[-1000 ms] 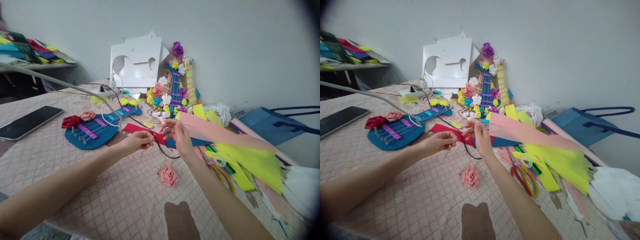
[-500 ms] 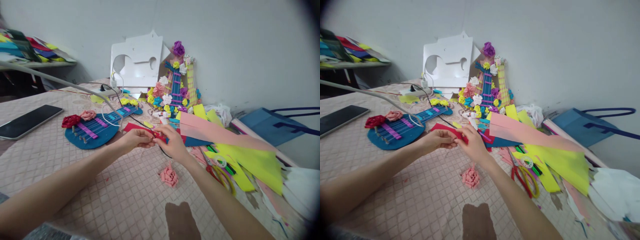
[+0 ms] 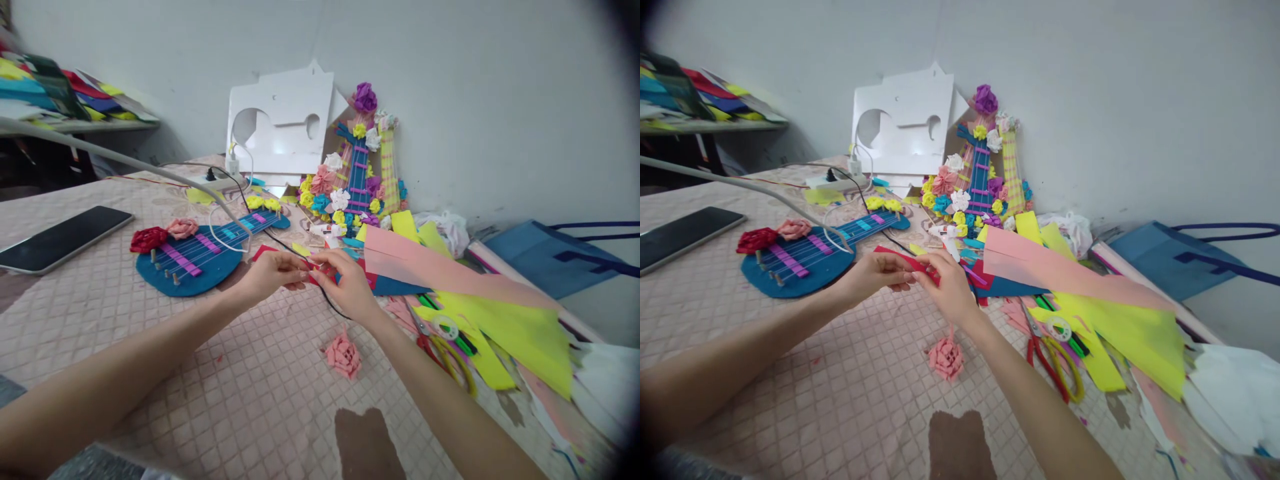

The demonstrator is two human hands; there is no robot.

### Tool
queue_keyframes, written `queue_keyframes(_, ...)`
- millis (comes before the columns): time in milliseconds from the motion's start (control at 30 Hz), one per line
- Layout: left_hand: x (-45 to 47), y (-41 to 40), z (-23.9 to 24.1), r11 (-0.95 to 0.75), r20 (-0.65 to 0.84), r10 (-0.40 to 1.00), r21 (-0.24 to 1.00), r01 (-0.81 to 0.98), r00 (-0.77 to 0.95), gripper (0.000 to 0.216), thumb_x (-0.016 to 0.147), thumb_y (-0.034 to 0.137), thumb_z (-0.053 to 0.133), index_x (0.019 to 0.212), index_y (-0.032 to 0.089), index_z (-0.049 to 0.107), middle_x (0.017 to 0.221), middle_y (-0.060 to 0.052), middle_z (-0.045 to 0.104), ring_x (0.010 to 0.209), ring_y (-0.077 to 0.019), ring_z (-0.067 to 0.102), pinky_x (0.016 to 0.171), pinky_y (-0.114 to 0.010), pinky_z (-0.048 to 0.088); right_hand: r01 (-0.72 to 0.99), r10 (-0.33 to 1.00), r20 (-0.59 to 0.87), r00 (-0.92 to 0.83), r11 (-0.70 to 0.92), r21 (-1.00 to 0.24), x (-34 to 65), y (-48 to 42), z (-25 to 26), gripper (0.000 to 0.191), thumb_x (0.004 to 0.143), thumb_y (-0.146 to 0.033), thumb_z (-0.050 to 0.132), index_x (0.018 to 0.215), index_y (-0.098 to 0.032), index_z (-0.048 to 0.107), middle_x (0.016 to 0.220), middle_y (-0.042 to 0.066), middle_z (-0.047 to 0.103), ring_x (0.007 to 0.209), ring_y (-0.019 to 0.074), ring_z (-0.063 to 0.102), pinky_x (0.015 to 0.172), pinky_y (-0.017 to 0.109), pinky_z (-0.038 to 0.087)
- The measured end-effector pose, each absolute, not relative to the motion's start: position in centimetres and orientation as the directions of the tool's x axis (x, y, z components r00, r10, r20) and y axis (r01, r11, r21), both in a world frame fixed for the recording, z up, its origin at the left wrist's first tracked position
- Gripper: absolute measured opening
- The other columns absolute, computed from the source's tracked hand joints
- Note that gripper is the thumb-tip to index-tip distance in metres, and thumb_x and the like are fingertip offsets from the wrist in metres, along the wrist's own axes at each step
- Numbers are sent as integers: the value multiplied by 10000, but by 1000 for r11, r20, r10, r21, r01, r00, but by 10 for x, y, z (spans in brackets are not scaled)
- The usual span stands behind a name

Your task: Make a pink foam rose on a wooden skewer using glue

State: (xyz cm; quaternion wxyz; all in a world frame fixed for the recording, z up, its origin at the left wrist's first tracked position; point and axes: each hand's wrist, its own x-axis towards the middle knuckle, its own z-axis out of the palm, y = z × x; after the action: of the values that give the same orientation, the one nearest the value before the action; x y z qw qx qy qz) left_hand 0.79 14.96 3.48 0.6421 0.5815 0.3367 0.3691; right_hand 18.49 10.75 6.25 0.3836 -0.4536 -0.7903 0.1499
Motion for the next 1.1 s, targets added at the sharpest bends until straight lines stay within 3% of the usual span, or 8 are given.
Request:
queue_keyframes(167, 6, 152, 33, 91, -31, 874, 991, -100, 486, 285, 800, 344, 682, 651, 118, 594, 528, 1, 630, 411, -49, 534, 395, -140, 393, 585, 831, 488, -268, 543, -603, 187, 109, 61, 160, 877, -219, 562, 1020, -204, 632, 975, 56, 606, 866, 171, 589, 731, 291, 487)
queue_keyframes(333, 2, 155, 31, 231, -121, 823, 964, -132, 554, 200, 754, 279, 735, 834, 109, 666, 777, -68, 726, 663, -116, 669, 611, -211, 530, 598, 815, 500, -292, 563, -570, 186, 110, 59, 142, 874, -191, 563, 1001, -198, 626, 991, 57, 612, 889, 173, 595, 775, 303, 485)
queue_keyframes(433, 1, 157, 28, 306, -166, 791, 941, -146, 588, 244, 707, 202, 769, 912, 112, 672, 858, -83, 732, 787, -154, 690, 726, -269, 547, 614, 814, 496, -303, 565, -552, 184, 110, 60, 145, 861, -169, 577, 995, -195, 624, 986, 58, 613, 888, 176, 593, 804, 320, 481)
queue_keyframes(600, 0, 161, 23, 341, -185, 787, 925, -165, 588, 369, 676, 157, 787, 1016, 151, 643, 804, -39, 728, 743, -143, 686, 736, -282, 545, 637, 795, 479, -373, 595, -490, 180, 110, 62, 230, 803, -152, 648, 1025, -213, 628, 1000, 56, 605, 990, 210, 562, 866, 357, 462)
queue_keyframes(767, -1, 159, 22, 337, -157, 758, 925, -174, 633, 347, 761, 214, 725, 1092, 161, 632, 940, -62, 723, 780, -134, 678, 738, -263, 541, 649, 779, 470, -414, 615, -447, 172, 111, 59, 279, 791, -91, 623, 1043, -209, 621, 1035, 60, 585, 1020, 207, 539, 891, 352, 445)
queue_keyframes(933, 0, 158, 26, 371, -122, 720, 900, -230, 683, 336, 799, 173, 669, 1129, 139, 619, 1028, -85, 705, 873, -144, 672, 816, -271, 525, 671, 785, 471, -403, 603, -432, 164, 116, 57, 176, 789, -41, 576, 853, -198, 625, 914, 38, 589, 935, 190, 539, 825, 318, 442)
queue_keyframes(1100, 0, 158, 29, 466, -170, 729, 832, -300, 663, 279, 815, 129, 616, 1094, 133, 612, 943, -89, 722, 845, -167, 691, 856, -322, 517, 670, 784, 494, -376, 598, -439, 165, 125, 54, 131, 813, -91, 559, 748, -203, 583, 831, 23, 579, 886, 192, 534, 793, 322, 423)
